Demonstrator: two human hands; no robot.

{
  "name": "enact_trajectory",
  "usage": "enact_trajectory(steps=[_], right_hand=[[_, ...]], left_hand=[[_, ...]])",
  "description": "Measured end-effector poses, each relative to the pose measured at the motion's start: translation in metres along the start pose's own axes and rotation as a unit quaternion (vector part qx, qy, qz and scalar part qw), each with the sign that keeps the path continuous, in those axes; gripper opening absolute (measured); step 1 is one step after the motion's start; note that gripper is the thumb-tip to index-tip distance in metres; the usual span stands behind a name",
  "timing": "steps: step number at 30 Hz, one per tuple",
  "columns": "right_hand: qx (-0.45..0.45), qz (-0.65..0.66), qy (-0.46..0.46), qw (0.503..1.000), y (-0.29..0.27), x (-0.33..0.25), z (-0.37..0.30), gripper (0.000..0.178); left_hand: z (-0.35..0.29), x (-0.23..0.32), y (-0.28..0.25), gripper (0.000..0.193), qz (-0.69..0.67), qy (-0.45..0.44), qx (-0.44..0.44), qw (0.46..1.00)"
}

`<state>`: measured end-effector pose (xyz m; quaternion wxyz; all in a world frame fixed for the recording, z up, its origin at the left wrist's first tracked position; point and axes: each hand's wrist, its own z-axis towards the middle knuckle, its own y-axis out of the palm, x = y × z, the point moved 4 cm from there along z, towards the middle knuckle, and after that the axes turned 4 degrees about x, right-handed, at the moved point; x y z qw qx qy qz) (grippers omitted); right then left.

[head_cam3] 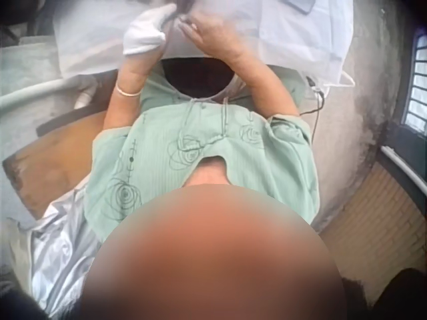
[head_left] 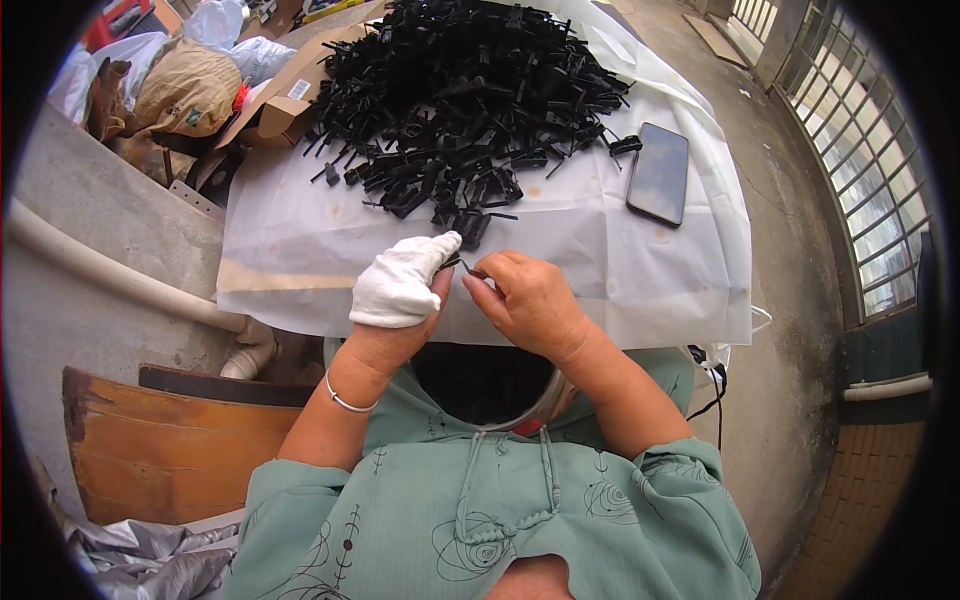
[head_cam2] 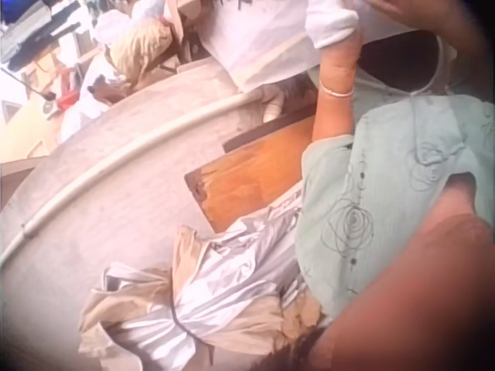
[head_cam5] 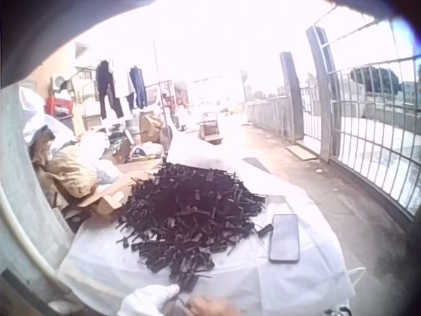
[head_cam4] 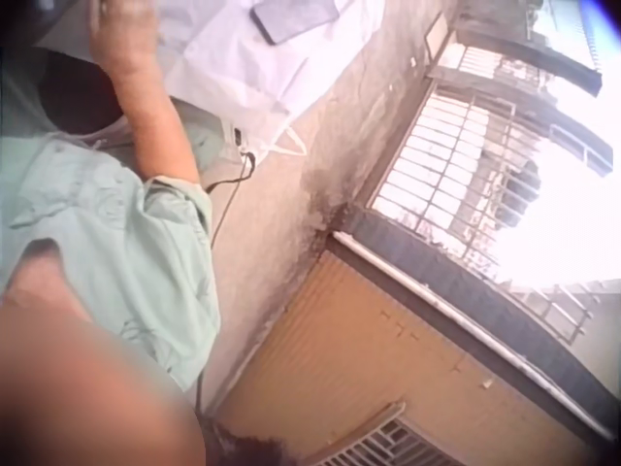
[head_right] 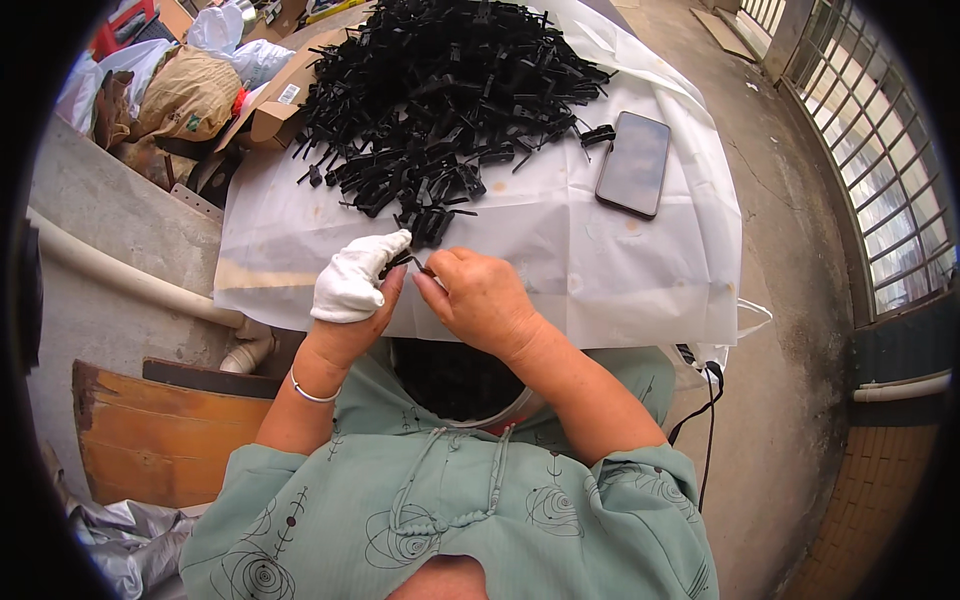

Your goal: Wiping individual black plastic components with a white cloth and placing them in a bucket.

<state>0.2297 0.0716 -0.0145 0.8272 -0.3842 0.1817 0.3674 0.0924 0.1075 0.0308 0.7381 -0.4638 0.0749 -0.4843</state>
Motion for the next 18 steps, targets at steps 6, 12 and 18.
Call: enact_trajectory(steps=[6, 12, 18], right_hand=[[0.033, 0.050, 0.015, 0.998, -0.004, -0.008, -0.003, 0.012], [-0.104, 0.254, 0.238, 0.932, 0.005, -0.009, -0.006, 0.023], [0.002, 0.073, -0.013, 0.997, -0.016, -0.027, -0.001, 0.027]], left_hand=[[-0.024, -0.022, 0.001, 0.036, -0.248, -0.146, 0.037, 0.957], [-0.030, -0.014, 0.009, 0.024, -0.450, -0.156, 0.107, 0.873], [-0.028, -0.010, 0.023, 0.022, -0.435, -0.200, 0.058, 0.876]])
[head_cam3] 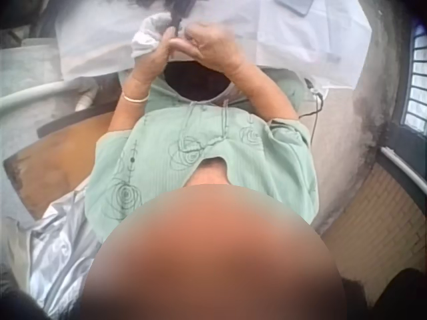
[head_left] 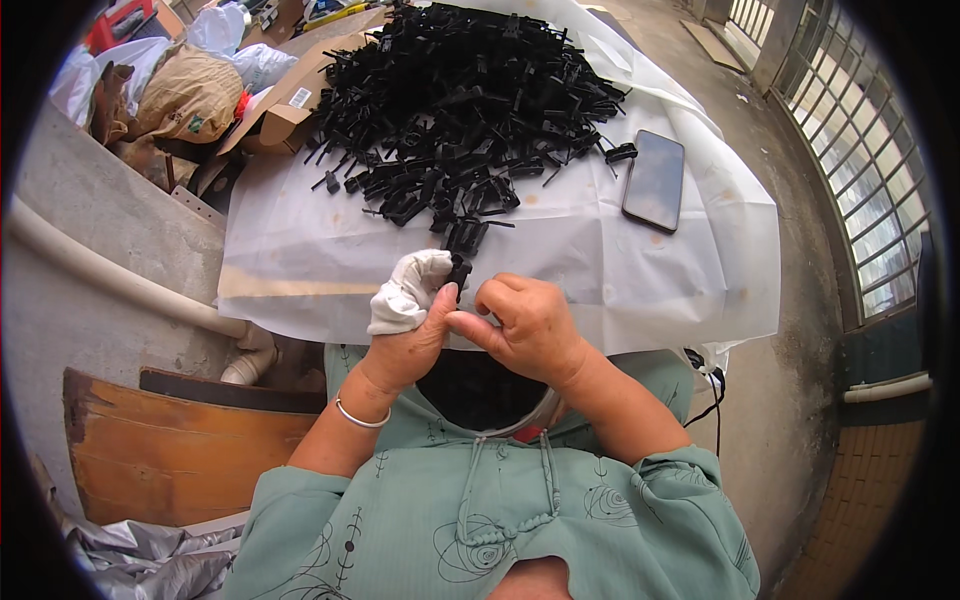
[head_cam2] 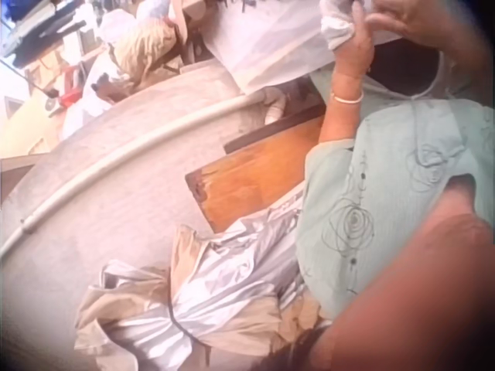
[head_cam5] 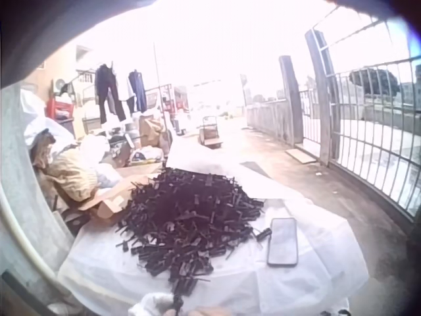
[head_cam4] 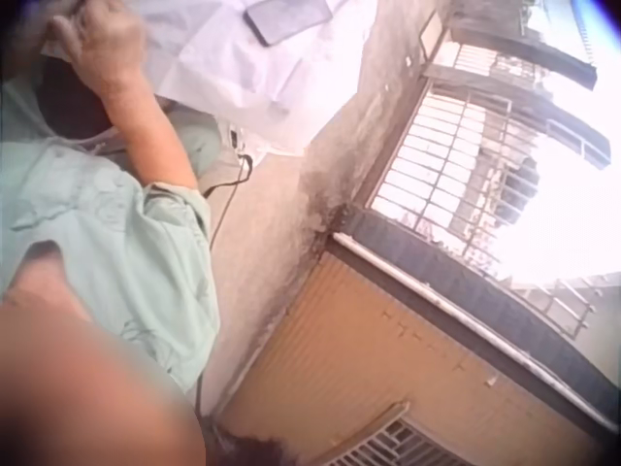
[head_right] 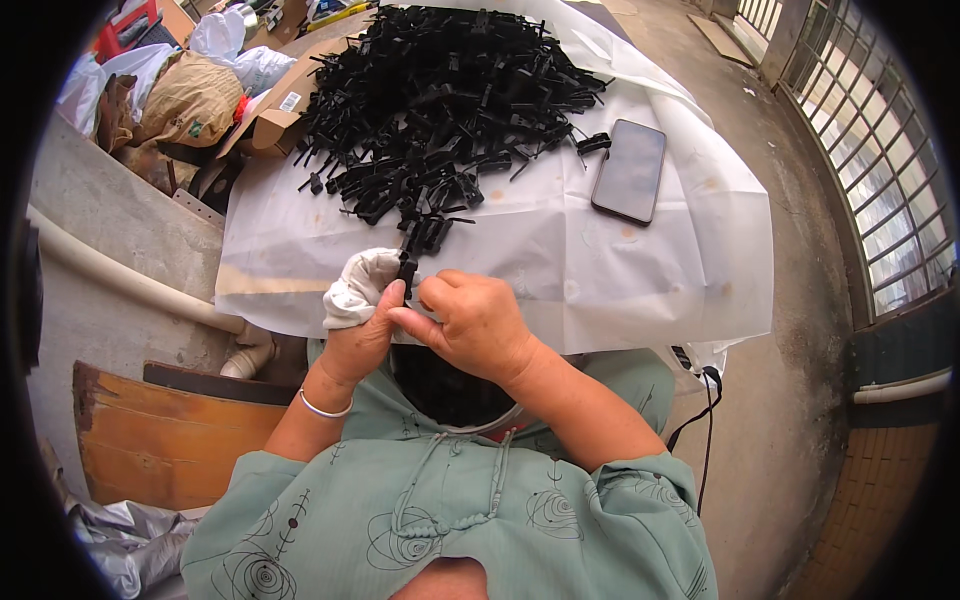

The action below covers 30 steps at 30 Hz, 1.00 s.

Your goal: Wiping individual black plastic components with a white cloth and placing them in a bucket.

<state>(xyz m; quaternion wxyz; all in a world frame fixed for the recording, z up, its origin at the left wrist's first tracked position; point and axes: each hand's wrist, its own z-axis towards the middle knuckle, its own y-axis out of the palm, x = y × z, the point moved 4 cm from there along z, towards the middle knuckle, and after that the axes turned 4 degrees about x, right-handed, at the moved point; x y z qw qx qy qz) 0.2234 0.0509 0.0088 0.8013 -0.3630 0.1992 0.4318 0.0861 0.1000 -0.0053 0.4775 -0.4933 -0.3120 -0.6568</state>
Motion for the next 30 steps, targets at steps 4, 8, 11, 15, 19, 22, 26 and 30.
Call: enact_trajectory(steps=[4, 8, 11, 15, 19, 22, 26, 30], right_hand=[[0.077, 0.002, 0.071, 0.995, -0.004, 0.018, 0.002, 0.030], [0.038, 0.075, 0.143, 0.986, -0.003, 0.018, 0.005, 0.029], [-0.014, 0.127, 0.158, 0.979, -0.004, 0.020, 0.005, 0.027], [-0.052, 0.155, 0.128, 0.978, -0.003, 0.022, 0.002, 0.026], [-0.102, 0.141, 0.153, 0.973, 0.009, 0.022, -0.003, 0.026], [-0.073, 0.161, 0.201, 0.964, 0.020, 0.024, -0.006, 0.026], [-0.044, 0.193, 0.211, 0.957, 0.026, 0.027, -0.008, 0.025], [-0.086, 0.200, 0.201, 0.955, 0.014, 0.028, -0.001, 0.022]], left_hand=[[-0.006, 0.017, 0.011, 0.028, -0.064, -0.169, -0.099, 0.979], [-0.004, 0.013, 0.009, 0.031, -0.065, -0.113, -0.124, 0.984], [-0.004, 0.008, 0.008, 0.031, 0.024, -0.119, -0.102, 0.987], [-0.005, 0.008, 0.008, 0.029, -0.025, -0.145, -0.043, 0.988], [-0.005, 0.007, 0.008, 0.028, 0.116, -0.056, -0.029, 0.991], [-0.003, 0.012, 0.008, 0.029, 0.256, 0.068, -0.039, 0.964], [-0.005, 0.009, 0.006, 0.029, 0.251, 0.062, -0.020, 0.966], [-0.001, 0.007, 0.007, 0.030, 0.059, 0.007, -0.005, 0.998]])
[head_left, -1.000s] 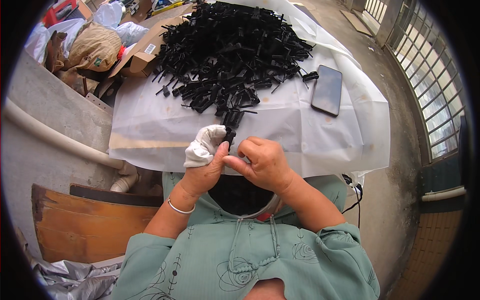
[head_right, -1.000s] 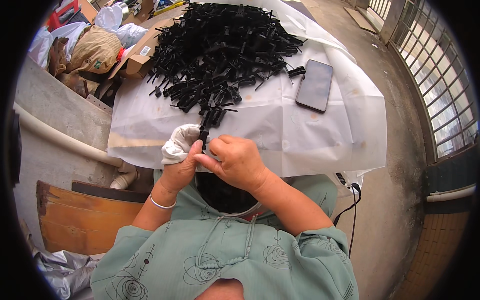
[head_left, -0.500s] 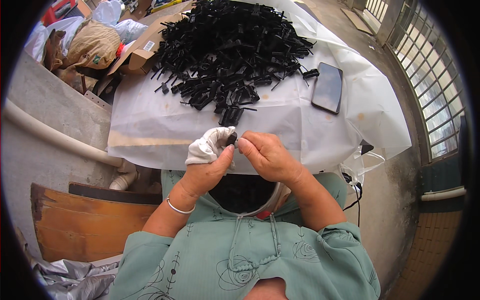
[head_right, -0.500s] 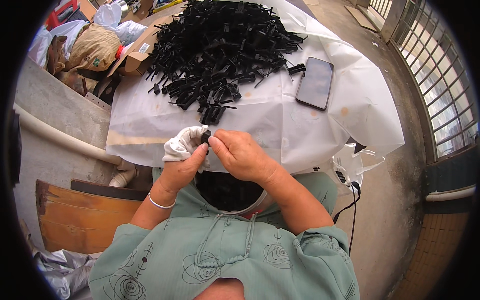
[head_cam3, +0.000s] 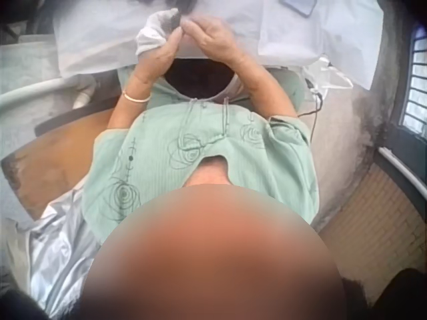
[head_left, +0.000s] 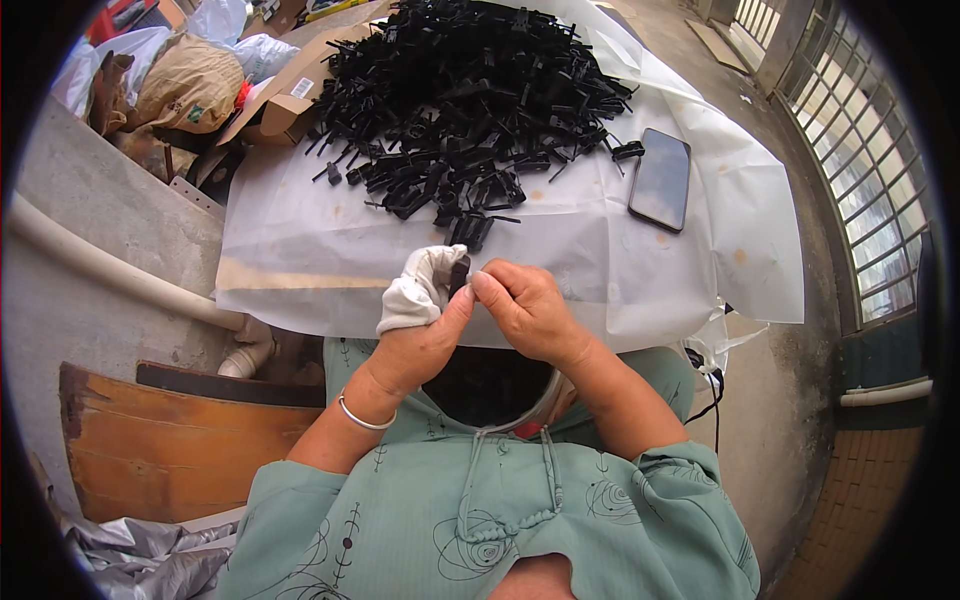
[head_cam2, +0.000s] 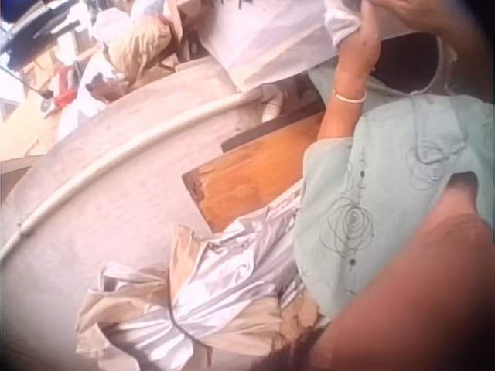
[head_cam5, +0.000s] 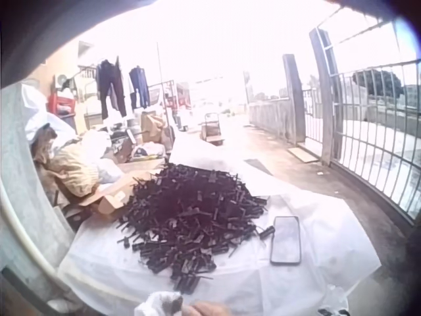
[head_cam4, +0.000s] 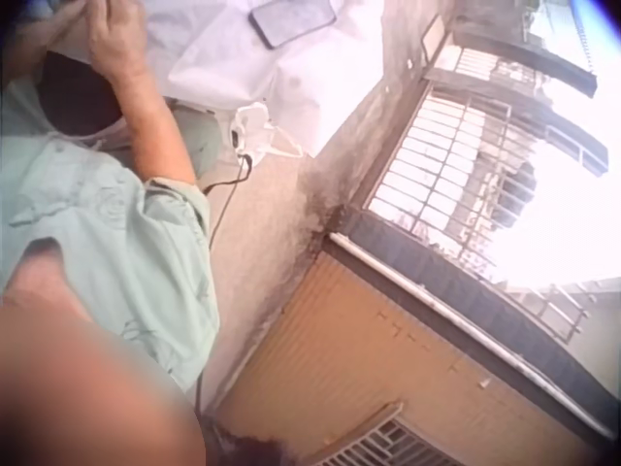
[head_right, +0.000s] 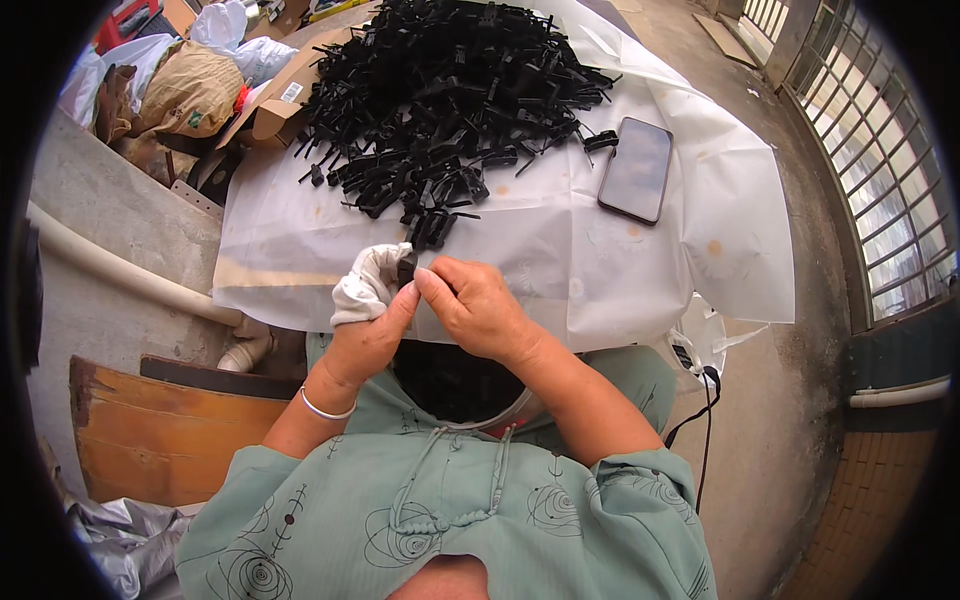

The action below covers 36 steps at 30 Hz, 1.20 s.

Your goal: Wiping individual black plastic components with a white cloth and placing them in a bucket.

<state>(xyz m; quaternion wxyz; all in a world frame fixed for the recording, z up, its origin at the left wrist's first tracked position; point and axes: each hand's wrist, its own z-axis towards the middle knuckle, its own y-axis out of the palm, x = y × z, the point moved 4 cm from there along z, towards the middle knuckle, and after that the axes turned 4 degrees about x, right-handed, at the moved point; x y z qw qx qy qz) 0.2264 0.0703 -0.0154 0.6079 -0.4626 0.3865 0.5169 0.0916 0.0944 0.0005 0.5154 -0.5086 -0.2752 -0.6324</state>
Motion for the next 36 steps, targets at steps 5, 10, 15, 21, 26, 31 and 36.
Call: enact_trajectory(steps=[5, 10, 15, 21, 26, 31, 36], right_hand=[[-0.008, -0.174, -0.072, 0.982, -0.006, 0.006, -0.002, 0.012], [0.042, -0.104, -0.127, 0.986, -0.015, -0.008, 0.002, 0.012], [0.015, -0.058, -0.067, 0.996, -0.009, -0.009, 0.002, 0.010], [-0.040, -0.038, -0.070, 0.996, -0.003, -0.006, 0.001, 0.019], [-0.042, -0.046, -0.016, 0.998, 0.011, 0.000, -0.002, 0.026], [-0.082, 0.001, 0.017, 0.996, 0.014, 0.003, 0.001, 0.028], [-0.038, -0.037, -0.080, 0.995, 0.000, -0.004, 0.006, 0.028]], left_hand=[[0.001, -0.004, -0.009, 0.034, -0.151, -0.166, -0.008, 0.975], [0.004, -0.004, -0.011, 0.037, -0.084, -0.162, -0.027, 0.983], [-0.001, 0.002, -0.002, 0.034, -0.116, -0.223, -0.136, 0.958], [0.001, 0.001, -0.001, 0.024, 0.010, -0.084, -0.115, 0.990], [-0.002, -0.001, 0.000, 0.022, 0.143, -0.039, -0.100, 0.984], [-0.008, -0.004, -0.002, 0.023, -0.003, -0.089, -0.089, 0.992], [-0.001, 0.008, -0.007, 0.028, 0.055, -0.072, -0.128, 0.988]])
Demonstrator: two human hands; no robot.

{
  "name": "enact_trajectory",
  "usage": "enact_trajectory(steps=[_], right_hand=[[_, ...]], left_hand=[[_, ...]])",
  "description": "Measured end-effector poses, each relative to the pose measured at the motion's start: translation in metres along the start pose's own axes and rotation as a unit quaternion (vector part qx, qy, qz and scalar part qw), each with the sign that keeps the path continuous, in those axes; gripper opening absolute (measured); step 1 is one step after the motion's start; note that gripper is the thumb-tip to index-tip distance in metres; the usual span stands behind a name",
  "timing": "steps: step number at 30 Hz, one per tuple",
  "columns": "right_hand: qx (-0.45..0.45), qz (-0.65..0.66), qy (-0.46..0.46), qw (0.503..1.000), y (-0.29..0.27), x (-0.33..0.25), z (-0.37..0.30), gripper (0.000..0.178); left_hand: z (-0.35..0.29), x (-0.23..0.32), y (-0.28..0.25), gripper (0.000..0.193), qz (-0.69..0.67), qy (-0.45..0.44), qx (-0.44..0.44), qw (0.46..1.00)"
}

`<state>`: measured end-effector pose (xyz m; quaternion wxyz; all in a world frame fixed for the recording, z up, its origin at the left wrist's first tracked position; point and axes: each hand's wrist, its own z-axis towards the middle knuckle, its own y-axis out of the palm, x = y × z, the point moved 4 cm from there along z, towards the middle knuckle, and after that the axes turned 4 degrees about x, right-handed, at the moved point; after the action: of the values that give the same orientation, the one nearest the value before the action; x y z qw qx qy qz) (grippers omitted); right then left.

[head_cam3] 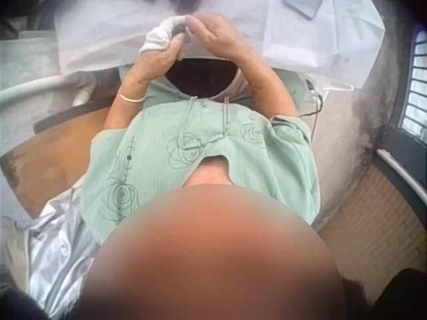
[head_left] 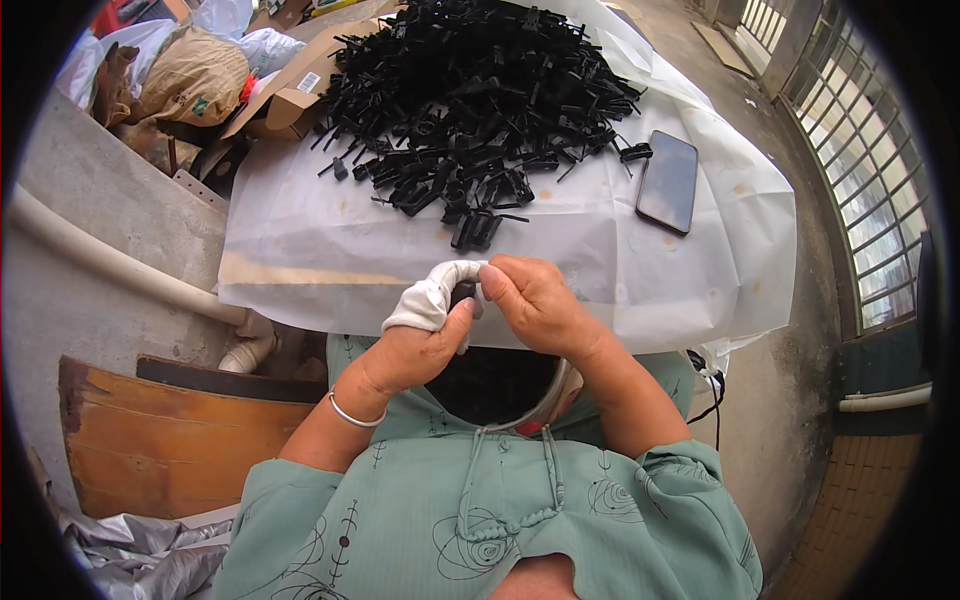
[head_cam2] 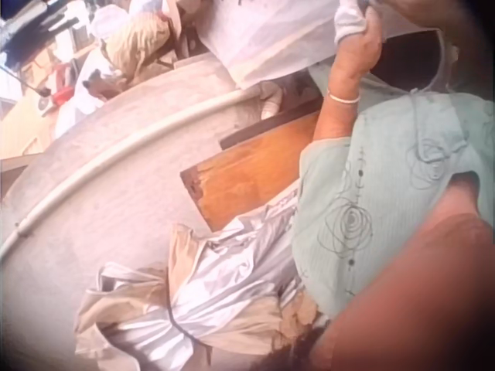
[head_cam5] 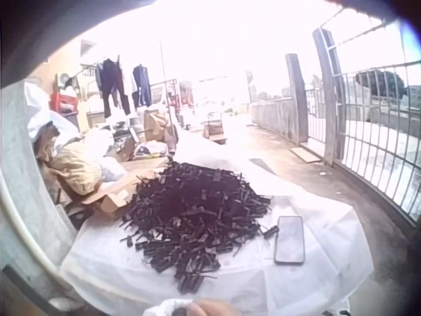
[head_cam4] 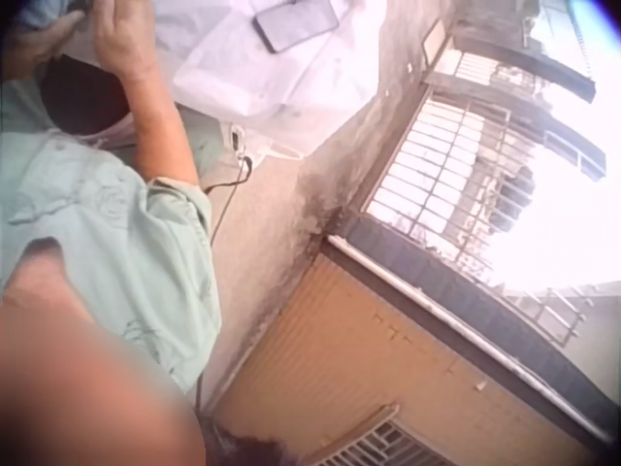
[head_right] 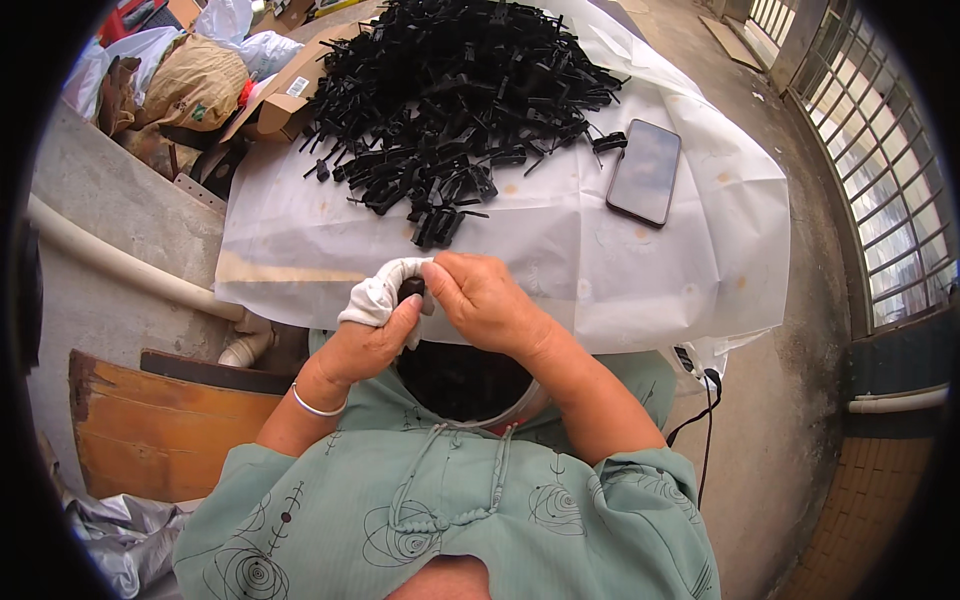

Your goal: Wiping individual black plastic components with a white cloth and placing them in a bucket.

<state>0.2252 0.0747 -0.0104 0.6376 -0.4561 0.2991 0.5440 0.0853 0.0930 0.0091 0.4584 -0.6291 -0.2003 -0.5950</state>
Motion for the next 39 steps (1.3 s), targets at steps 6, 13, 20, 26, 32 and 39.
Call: enact_trajectory(steps=[6, 13, 20, 26, 32, 39], right_hand=[[0.122, -0.083, 0.047, 0.988, -0.024, 0.001, 0.008, 0.024], [0.021, -0.036, 0.001, 0.999, 0.002, -0.008, 0.004, 0.020], [0.004, -0.001, 0.074, 0.997, 0.005, -0.009, 0.002, 0.019], [0.007, 0.010, 0.092, 0.996, -0.018, -0.006, 0.000, 0.019], [0.086, -0.063, 0.091, 0.990, -0.023, 0.006, 0.004, 0.017], [0.194, -0.057, 0.127, 0.971, -0.032, 0.020, 0.004, 0.020]], left_hand=[[-0.008, -0.018, -0.006, 0.034, -0.383, -0.163, -0.030, 0.909], [-0.003, -0.022, -0.001, 0.030, -0.327, -0.144, 0.001, 0.934], [-0.008, -0.008, 0.000, 0.027, -0.144, -0.121, -0.026, 0.982], [0.004, 0.005, -0.032, 0.029, 0.067, -0.076, -0.096, 0.990], [0.070, -0.046, -0.038, 0.029, 0.345, 0.136, 0.105, 0.923], [0.061, -0.040, -0.015, 0.020, 0.312, 0.195, 0.087, 0.926]])
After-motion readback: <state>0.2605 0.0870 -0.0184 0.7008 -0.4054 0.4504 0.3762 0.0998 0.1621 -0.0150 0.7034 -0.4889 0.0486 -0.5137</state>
